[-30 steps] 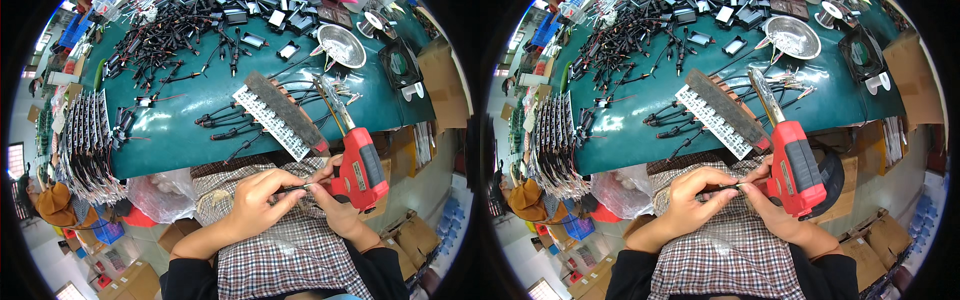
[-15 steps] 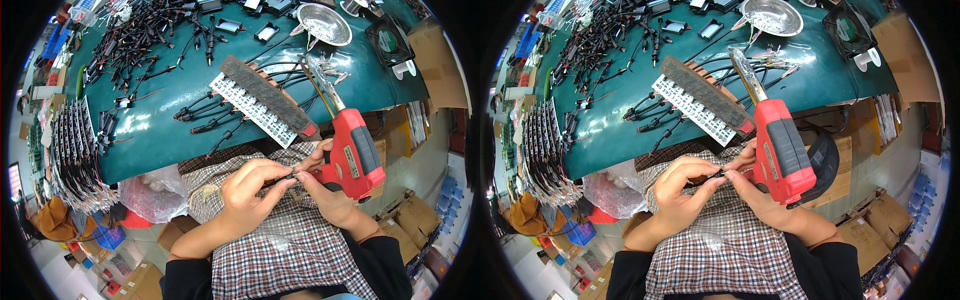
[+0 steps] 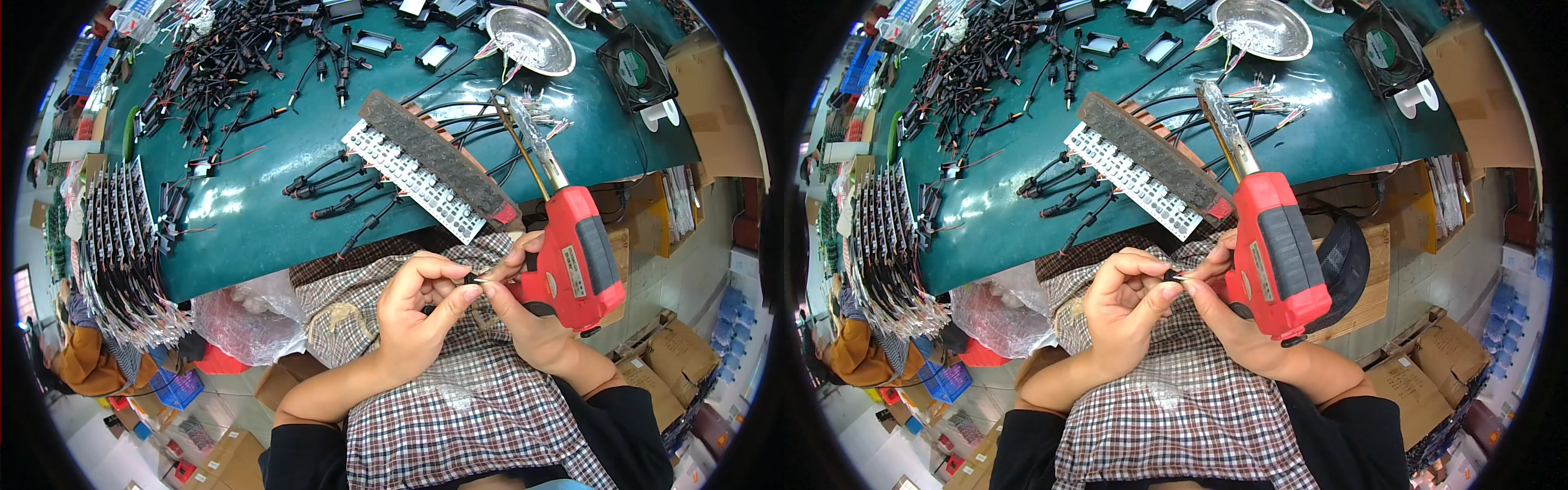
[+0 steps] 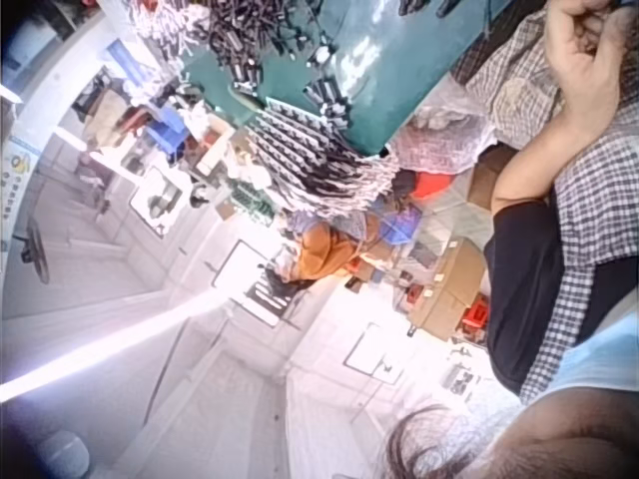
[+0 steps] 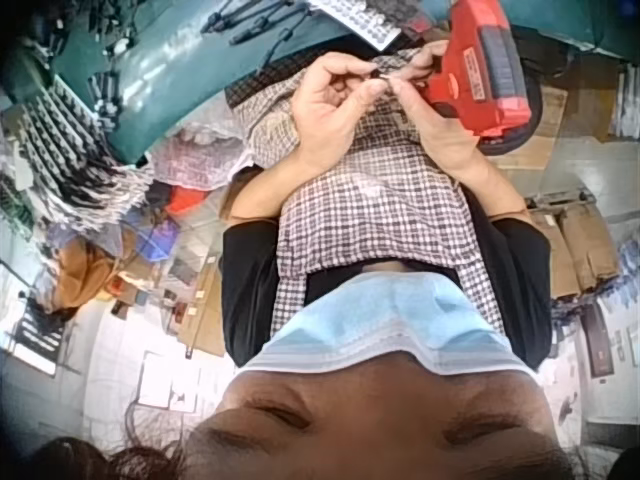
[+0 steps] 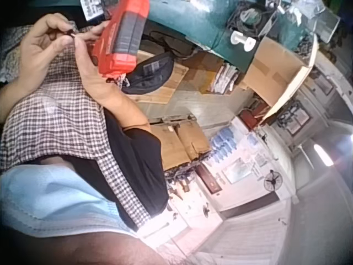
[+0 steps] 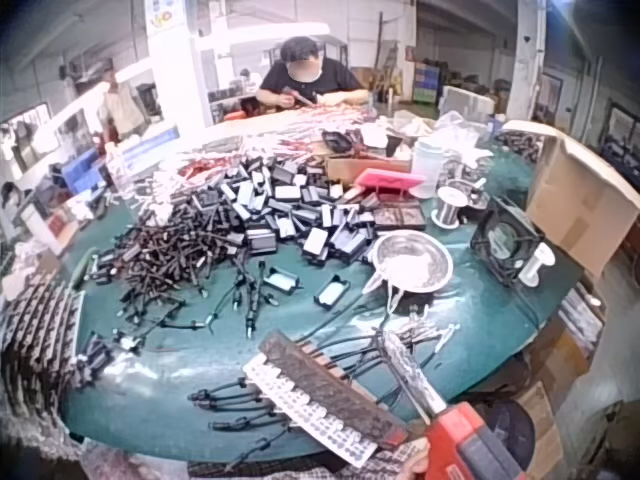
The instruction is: The person assembles an electronic board by positioning wire connectors onto the board and soldering their wires in place using a soldering iron.
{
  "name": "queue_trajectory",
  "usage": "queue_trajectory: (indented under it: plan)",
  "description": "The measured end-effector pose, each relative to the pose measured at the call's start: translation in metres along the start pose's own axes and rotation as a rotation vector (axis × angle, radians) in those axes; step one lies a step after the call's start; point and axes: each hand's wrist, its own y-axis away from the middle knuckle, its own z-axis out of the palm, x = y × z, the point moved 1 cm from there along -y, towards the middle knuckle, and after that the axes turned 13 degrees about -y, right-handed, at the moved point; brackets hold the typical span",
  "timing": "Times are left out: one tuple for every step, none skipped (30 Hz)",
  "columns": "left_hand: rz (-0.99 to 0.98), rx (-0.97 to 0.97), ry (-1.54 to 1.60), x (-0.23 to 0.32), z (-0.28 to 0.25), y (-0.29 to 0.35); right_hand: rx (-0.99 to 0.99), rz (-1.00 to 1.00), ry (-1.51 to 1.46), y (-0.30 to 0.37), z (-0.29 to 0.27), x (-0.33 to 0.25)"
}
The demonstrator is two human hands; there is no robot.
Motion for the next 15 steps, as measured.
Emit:
queue_trajectory:
  plan:
    - [0.001, -0.001, -0.017, 0.0, 0.0, 0.0, 0.001, -0.022, -0.008, 0.0, 0.001, -0.001]
    - [0.002, -0.001, -0.034, 0.0, 0.0, 0.0, 0.009, -0.009, -0.002, 0.0, 0.001, -0.002]
    - [0.002, -0.001, -0.033, -0.001, -0.001, -0.001, 0.002, -0.001, 0.049, 0.0, 0.0, -0.003]
    - [0.039, 0.013, -0.096, -0.001, -0.001, -0.003, -0.005, 0.007, 0.1, 0.0, 0.0, -0.004]
    - [0.075, 0.027, -0.159, 0.0, -0.002, -0.004, -0.005, 0.008, 0.1, 0.0, 0.0, -0.004]
    - [0.075, 0.027, -0.159, 0.001, -0.003, -0.005, 0.012, 0.035, 0.058, 0.0, 0.0, -0.004]
    - [0.159, 0.021, -0.335, 0.004, -0.004, -0.007, 0.028, 0.063, 0.016, -0.001, 0.0, -0.003]
    - [0.255, 0.015, -0.506, 0.008, -0.006, -0.008, 0.028, 0.063, 0.017, -0.001, 0.0, -0.002]
    - [0.243, 0.016, -0.512, 0.01, -0.008, -0.011, 0.029, 0.032, 0.058, -0.002, -0.001, -0.001]
    - [0.426, -0.003, -0.682, 0.014, -0.011, -0.014, 0.022, -0.007, 0.115, -0.002, -0.001, 0.0]
    - [0.611, -0.022, -0.848, 0.019, -0.014, -0.016, 0.025, 0.004, 0.097, -0.003, -0.001, 0.002]
    - [0.667, -0.077, -0.977, 0.024, -0.017, -0.015, -0.035, -0.032, 0.141, -0.004, -0.001, 0.002]
    - [0.689, -0.068, -0.986, 0.028, -0.02, -0.014, -0.09, -0.077, 0.136, -0.005, -0.002, 0.001]
    - [0.691, -0.129, -1.055, 0.031, -0.022, -0.012, -0.211, -0.075, 0.377, -0.007, -0.004, -0.001]
    - [0.693, -0.19, -1.124, 0.032, -0.023, -0.01, -0.214, -0.074, 0.376, -0.007, -0.003, -0.002]
